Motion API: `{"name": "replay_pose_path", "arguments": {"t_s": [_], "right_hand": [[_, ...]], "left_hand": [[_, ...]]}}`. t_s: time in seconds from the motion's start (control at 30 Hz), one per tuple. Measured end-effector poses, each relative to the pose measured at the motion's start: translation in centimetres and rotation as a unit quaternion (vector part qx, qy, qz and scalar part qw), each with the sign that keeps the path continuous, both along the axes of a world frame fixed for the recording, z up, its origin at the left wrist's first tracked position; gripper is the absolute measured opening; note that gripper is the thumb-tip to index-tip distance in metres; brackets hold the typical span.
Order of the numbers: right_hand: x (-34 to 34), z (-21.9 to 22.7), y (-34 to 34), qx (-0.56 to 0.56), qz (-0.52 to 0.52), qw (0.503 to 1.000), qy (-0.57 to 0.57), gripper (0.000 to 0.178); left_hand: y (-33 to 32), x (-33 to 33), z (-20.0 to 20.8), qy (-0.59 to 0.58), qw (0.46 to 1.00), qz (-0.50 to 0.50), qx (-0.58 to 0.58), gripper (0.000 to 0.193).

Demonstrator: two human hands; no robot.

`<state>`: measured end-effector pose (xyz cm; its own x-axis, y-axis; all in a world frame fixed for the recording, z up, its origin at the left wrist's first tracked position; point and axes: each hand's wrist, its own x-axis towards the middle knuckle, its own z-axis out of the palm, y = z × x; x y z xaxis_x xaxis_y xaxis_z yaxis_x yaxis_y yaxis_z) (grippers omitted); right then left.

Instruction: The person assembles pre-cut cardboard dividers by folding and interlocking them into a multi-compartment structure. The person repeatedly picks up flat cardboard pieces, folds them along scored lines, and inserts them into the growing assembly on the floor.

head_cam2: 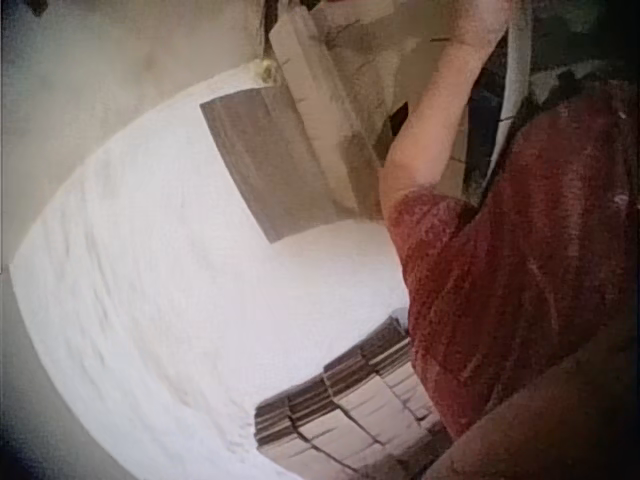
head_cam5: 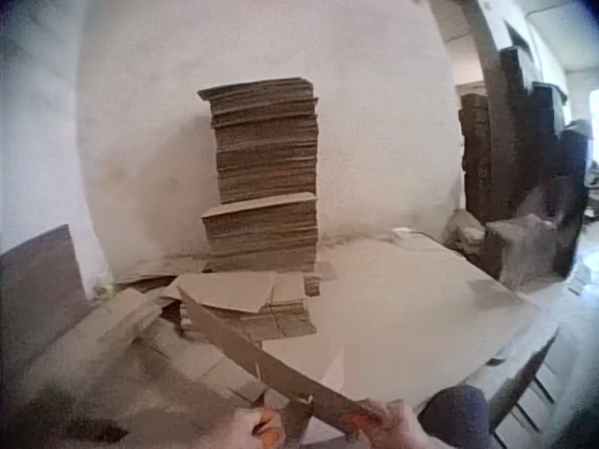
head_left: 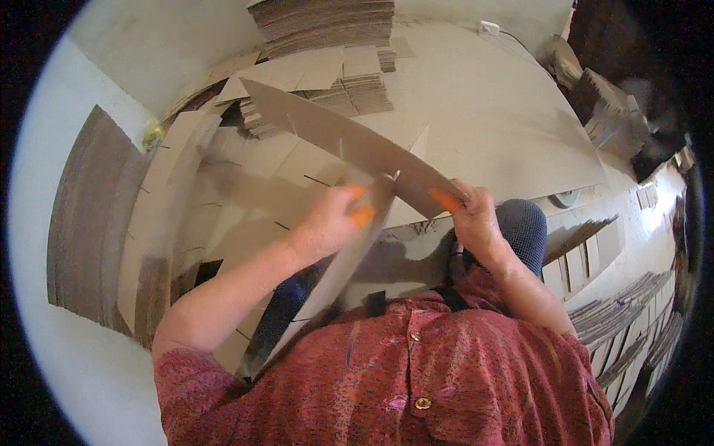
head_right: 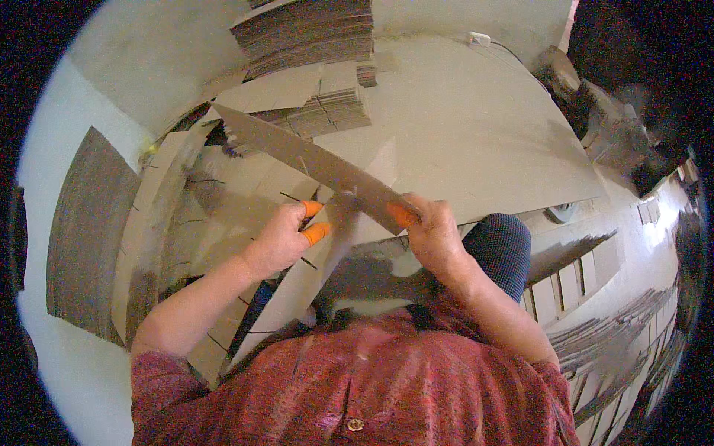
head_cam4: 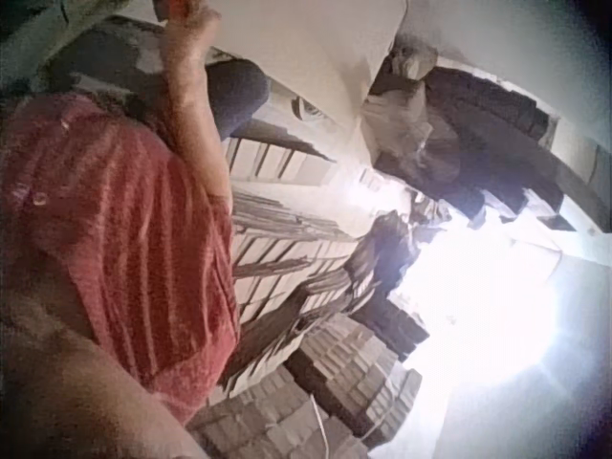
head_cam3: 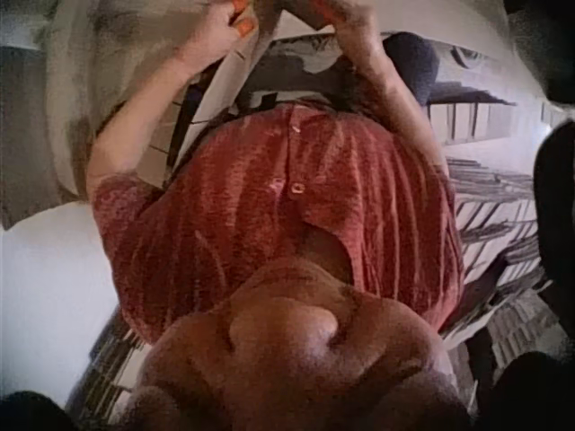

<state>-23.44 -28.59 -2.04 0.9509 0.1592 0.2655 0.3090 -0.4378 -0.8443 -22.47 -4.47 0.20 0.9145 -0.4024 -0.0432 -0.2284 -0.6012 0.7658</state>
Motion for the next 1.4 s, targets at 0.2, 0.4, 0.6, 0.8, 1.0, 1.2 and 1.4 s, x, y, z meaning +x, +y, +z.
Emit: {"name": "replay_pose_path", "arguments": {"t_s": [0.2,0.4,0.6,0.8,1.0,1.2,1.4], "right_hand": [[-0.5,-0.8,-1.5,-0.008,0.005,1.000,0.013,0.011],[-1.7,2.0,-1.4,-0.037,-0.014,0.999,0.007,0.012],[-1.8,-0.4,-2.4,-0.052,-0.025,0.998,-0.015,0.010],[-2.6,-4.0,-3.2,-0.067,0.013,0.996,0.063,0.020],[-0.6,3.3,-0.9,-0.143,0.028,0.965,-0.219,0.045],[2.9,3.2,2.4,-0.339,0.084,0.932,-0.101,0.035],[2.8,2.2,2.1,-0.225,0.139,0.963,-0.041,0.031]], "left_hand": [[-1.4,-0.5,-0.7,-0.042,0.999,-0.006,0.004,0.013],[-2.8,-1.5,-0.1,-0.157,0.980,-0.004,0.120,0.013],[-3.5,-1.4,-0.7,-0.091,0.993,-0.029,0.070,0.015],[-0.9,-0.2,-1.7,-0.002,0.992,0.043,-0.116,0.030],[5.6,1.3,-7.0,-0.221,0.887,0.166,0.370,0.061],[8.6,2.4,-7.9,-0.074,0.874,0.135,0.461,0.020],[11.9,3.2,-4.4,-0.048,0.910,0.202,0.358,0.015]]}}
